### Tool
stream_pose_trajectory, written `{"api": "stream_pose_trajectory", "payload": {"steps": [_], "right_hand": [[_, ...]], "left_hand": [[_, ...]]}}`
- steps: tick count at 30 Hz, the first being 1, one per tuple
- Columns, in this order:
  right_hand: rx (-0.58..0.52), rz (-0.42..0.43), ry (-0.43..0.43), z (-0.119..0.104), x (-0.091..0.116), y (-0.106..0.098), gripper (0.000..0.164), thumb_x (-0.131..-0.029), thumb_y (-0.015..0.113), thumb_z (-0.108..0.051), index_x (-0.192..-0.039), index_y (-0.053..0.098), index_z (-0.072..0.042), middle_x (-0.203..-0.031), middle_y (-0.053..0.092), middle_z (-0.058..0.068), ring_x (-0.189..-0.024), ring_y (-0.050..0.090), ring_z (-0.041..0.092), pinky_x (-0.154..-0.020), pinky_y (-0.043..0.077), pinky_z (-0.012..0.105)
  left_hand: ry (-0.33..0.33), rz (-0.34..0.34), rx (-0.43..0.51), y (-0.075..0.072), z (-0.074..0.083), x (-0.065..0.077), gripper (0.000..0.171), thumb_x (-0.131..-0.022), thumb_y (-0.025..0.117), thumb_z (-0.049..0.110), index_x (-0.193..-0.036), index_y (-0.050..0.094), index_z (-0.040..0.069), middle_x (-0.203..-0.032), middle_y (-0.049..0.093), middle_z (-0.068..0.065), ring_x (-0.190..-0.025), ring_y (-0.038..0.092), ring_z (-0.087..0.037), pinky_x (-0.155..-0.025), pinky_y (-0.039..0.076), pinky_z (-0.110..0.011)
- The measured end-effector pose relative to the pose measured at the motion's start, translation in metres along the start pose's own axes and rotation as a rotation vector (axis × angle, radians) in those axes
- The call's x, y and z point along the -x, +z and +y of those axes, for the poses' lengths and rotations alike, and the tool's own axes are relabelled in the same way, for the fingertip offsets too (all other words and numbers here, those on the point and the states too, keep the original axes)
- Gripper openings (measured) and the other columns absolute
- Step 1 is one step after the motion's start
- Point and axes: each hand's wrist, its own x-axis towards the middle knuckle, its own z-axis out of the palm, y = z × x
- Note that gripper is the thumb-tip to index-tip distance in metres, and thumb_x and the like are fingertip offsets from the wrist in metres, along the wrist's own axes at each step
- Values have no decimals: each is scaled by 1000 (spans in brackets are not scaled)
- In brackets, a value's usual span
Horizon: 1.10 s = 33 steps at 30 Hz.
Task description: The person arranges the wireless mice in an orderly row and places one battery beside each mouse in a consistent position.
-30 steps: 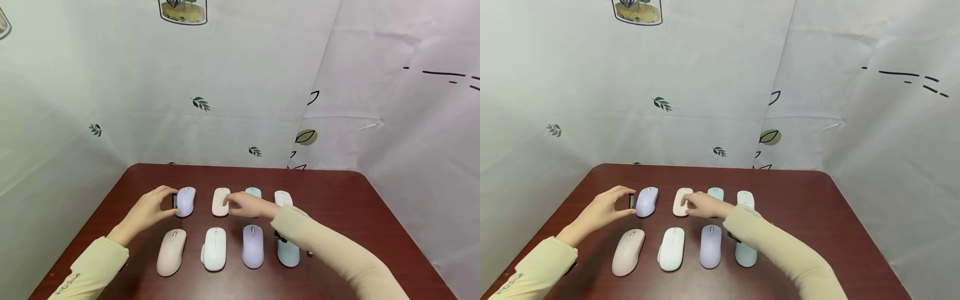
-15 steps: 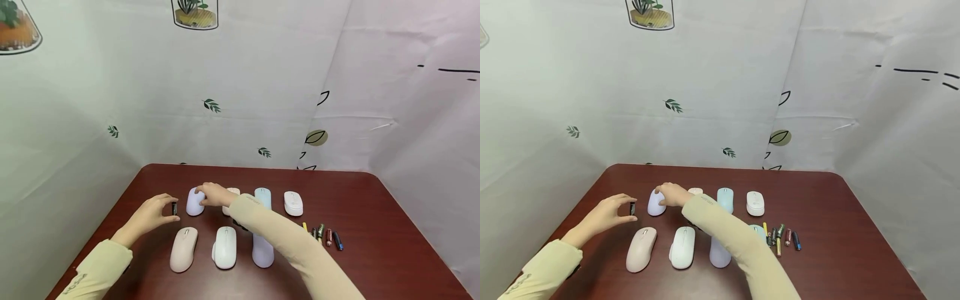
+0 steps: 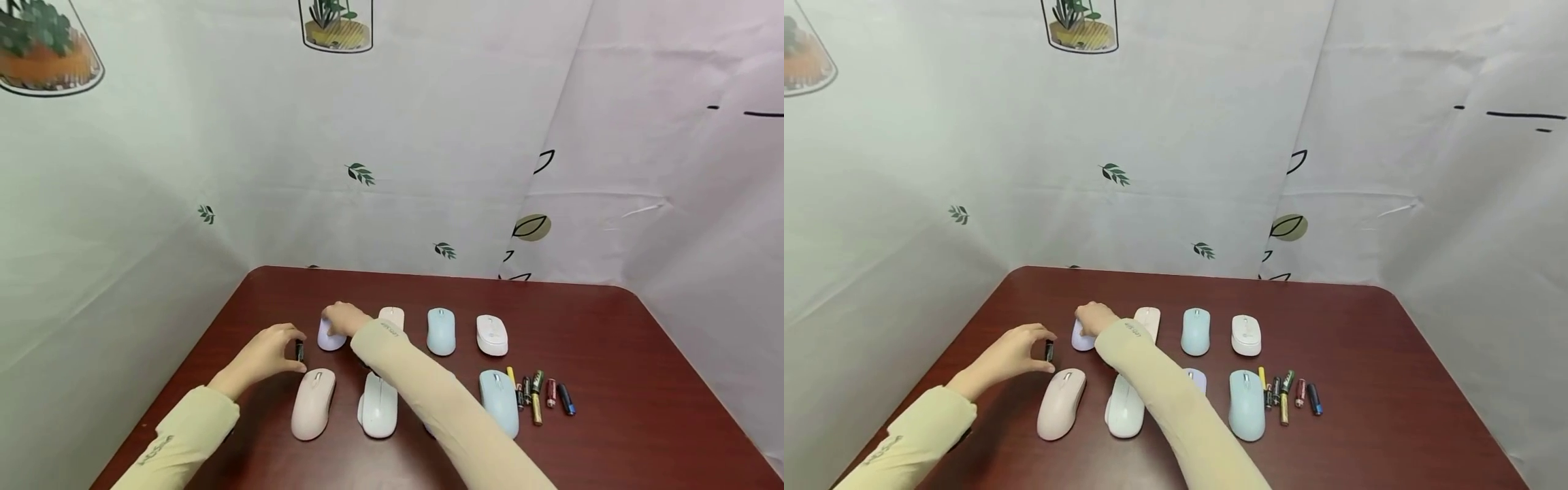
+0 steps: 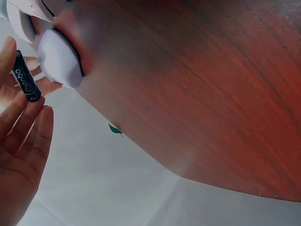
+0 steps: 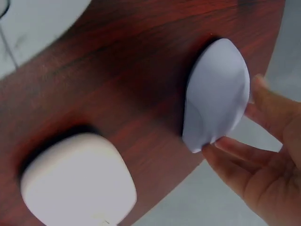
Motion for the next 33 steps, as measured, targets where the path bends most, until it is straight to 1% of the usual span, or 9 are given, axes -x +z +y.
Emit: {"api": "stream_pose_trajectory", "payload": {"steps": [4, 8, 11, 15, 18, 22, 25, 27, 33], "right_hand": [[-26, 54, 3, 2, 2, 3, 39, -82, 73, -15, -120, 65, -13, -122, 64, 3, -113, 58, 19, -90, 49, 24], [-60, 89, 29, 6, 3, 6, 38, -80, 74, -14, -117, 67, -14, -120, 64, 4, -112, 58, 21, -91, 49, 26], [-90, 115, 42, 8, 3, 7, 37, -78, 76, -12, -115, 69, -14, -119, 65, 4, -112, 58, 21, -91, 49, 27], [-135, 133, 45, 8, 2, 9, 37, -77, 77, -11, -113, 70, -14, -119, 65, 5, -112, 58, 23, -92, 48, 29], [-155, 136, 50, 6, 2, 10, 37, -77, 77, -12, -113, 70, -15, -118, 64, 7, -112, 58, 24, -92, 48, 30], [-133, 137, 56, 6, 1, 13, 37, -76, 78, -13, -112, 70, -16, -118, 65, 5, -111, 58, 23, -93, 48, 29], [-130, 137, 61, 6, 1, 13, 37, -76, 78, -13, -112, 70, -16, -117, 65, 5, -112, 58, 22, -92, 47, 28], [-145, 136, 69, 6, 1, 13, 37, -76, 77, -13, -112, 70, -15, -118, 65, 5, -111, 58, 23, -91, 47, 29], [-151, 129, 70, 4, -2, 11, 37, -77, 76, -10, -113, 69, -13, -117, 65, 6, -110, 58, 24, -91, 48, 30]], "left_hand": [[-40, 3, 29, 6, 0, -14, 49, -62, 87, 20, -100, 66, -5, -93, 65, -11, -81, 60, -23, -70, 50, -38], [-50, 25, 52, 16, -4, -37, 47, -64, 86, 18, -99, 65, -6, -93, 63, -13, -75, 57, -19, -68, 50, -36], [-58, 35, 50, 21, -8, -55, 45, -65, 85, 12, -99, 64, -8, -94, 62, -18, -77, 59, -24, -71, 51, -41], [-127, 30, 37, 21, -16, -70, 45, -65, 83, 4, -103, 63, -11, -99, 63, -24, -89, 61, -36, -79, 50, -48], [-159, 4, 10, 24, -21, -77, 47, -64, 82, 1, -105, 62, -12, -103, 62, -26, -97, 60, -41, -84, 49, -50], [-139, -48, -23, 32, -25, -82, 47, -64, 82, -1, -104, 62, -12, -101, 62, -25, -97, 60, -41, -85, 49, -49], [-145, -65, -25, 37, -26, -86, 43, -62, 82, -3, -101, 63, -9, -98, 63, -23, -95, 61, -38, -84, 50, -48], [-162, -69, -15, 38, -27, -89, 40, -62, 82, -4, -98, 63, -7, -96, 64, -21, -93, 61, -37, -81, 51, -47], [-242, -134, 8, 39, -23, -96, 29, -68, 77, -6, -94, 65, -5, -92, 66, -20, -87, 64, -35, -75, 53, -43]]}}
